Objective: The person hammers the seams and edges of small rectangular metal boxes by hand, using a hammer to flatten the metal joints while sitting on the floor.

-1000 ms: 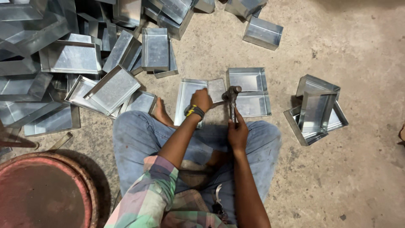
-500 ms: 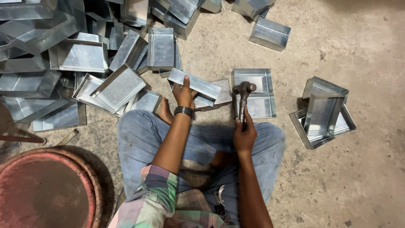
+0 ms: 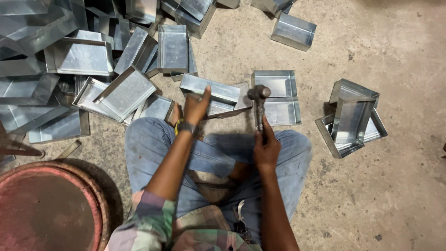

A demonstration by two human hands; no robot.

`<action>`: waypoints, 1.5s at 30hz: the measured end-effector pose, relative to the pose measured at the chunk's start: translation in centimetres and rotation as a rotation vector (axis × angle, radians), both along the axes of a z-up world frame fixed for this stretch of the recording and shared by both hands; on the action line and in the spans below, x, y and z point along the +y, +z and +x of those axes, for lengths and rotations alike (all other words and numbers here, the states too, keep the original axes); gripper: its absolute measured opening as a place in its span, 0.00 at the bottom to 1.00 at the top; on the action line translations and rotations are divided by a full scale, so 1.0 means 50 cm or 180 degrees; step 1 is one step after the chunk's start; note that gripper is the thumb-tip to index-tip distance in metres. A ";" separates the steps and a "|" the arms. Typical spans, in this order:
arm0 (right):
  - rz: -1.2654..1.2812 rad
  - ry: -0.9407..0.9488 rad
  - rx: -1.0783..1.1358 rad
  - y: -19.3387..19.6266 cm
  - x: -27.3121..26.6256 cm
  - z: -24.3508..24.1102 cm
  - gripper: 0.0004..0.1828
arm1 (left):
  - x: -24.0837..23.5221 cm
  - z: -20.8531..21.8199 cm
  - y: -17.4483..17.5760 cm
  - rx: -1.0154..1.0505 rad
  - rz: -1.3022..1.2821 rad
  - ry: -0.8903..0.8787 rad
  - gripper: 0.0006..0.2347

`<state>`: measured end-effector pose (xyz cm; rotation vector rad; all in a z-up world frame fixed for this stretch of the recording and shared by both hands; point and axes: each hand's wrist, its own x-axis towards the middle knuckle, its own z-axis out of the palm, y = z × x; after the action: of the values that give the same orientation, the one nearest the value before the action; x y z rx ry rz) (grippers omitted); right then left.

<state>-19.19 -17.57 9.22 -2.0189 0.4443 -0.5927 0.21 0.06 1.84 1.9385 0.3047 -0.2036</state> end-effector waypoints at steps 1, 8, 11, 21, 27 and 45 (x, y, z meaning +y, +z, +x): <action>-0.0131 0.0002 -0.0155 0.001 -0.010 -0.002 0.29 | 0.010 -0.012 0.027 -0.0401 0.0928 -0.0169 0.32; 0.0807 -0.0243 -0.0492 0.038 -0.011 -0.034 0.29 | -0.008 0.074 0.152 -0.4058 0.3020 -0.1719 0.33; 0.0309 -0.0169 -0.1184 0.058 0.004 -0.021 0.28 | -0.029 0.082 0.130 -0.2792 0.2897 -0.2362 0.15; -0.0123 -0.0106 -0.0051 -0.039 -0.043 0.036 0.27 | -0.066 0.084 0.012 -0.1101 0.2651 -0.1446 0.09; 0.0330 -0.0429 0.0545 -0.134 -0.078 0.006 0.28 | -0.052 0.081 -0.040 -0.0473 0.2298 -0.0822 0.24; 0.0426 -0.0280 0.1380 -0.212 -0.102 0.032 0.29 | -0.101 -0.196 -0.099 0.1793 -0.2407 0.0816 0.26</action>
<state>-17.60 -22.66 -1.37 -2.0026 0.8125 -0.1649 -9.59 -4.98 -3.08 1.0537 0.7240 -0.6020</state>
